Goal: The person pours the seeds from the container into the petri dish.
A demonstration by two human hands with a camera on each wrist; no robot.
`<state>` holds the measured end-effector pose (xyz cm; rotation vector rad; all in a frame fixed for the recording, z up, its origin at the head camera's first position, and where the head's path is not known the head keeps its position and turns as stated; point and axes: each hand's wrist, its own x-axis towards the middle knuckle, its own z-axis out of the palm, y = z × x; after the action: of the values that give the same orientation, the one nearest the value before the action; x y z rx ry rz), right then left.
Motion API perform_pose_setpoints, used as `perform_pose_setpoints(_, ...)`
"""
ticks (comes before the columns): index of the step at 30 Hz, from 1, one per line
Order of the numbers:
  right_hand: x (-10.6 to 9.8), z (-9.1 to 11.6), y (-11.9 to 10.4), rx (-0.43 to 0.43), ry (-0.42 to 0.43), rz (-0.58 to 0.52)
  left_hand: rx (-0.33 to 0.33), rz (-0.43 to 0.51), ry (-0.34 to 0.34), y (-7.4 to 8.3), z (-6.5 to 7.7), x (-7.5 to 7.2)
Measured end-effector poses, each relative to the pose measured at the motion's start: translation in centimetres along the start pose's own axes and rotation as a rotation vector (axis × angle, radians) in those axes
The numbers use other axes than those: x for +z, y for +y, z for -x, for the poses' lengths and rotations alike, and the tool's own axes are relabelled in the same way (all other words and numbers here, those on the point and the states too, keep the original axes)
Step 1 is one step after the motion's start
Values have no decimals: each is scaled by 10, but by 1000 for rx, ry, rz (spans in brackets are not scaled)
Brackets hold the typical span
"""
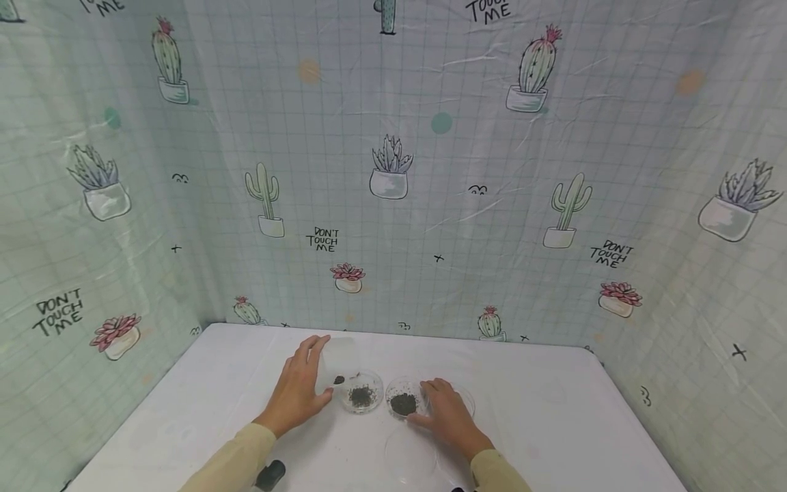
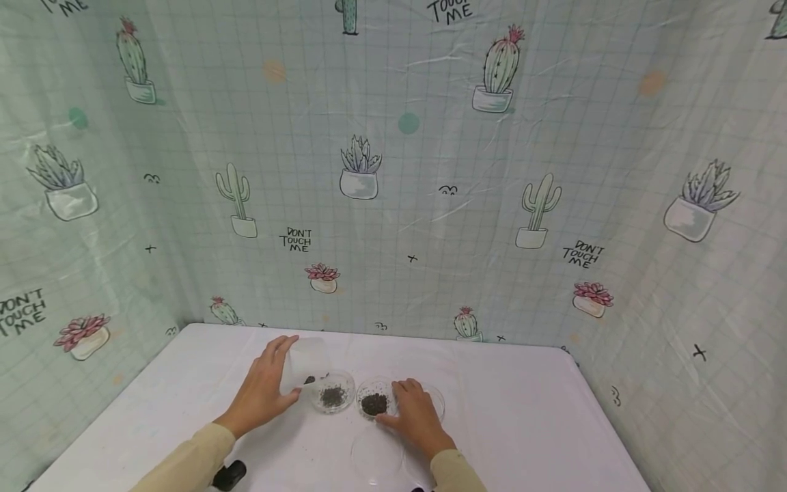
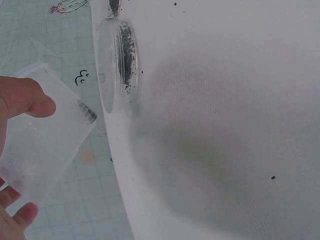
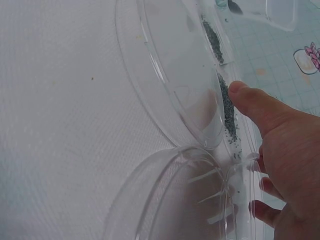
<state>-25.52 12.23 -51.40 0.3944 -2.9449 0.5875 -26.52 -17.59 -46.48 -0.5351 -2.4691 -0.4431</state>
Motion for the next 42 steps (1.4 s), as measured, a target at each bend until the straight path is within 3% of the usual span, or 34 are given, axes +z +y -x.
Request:
perform_pose_setpoints(11, -1, 0, 0, -8, 4, -5, -61, 5, 16, -10, 6, 0)
perform_pose_setpoints(23, 1, 0, 0, -3, 8, 8, -113, 38, -12, -18, 13, 5)
perform_pose_setpoints(42, 1, 0, 0, -4, 16, 20, -256, 109, -165, -22, 21, 11)
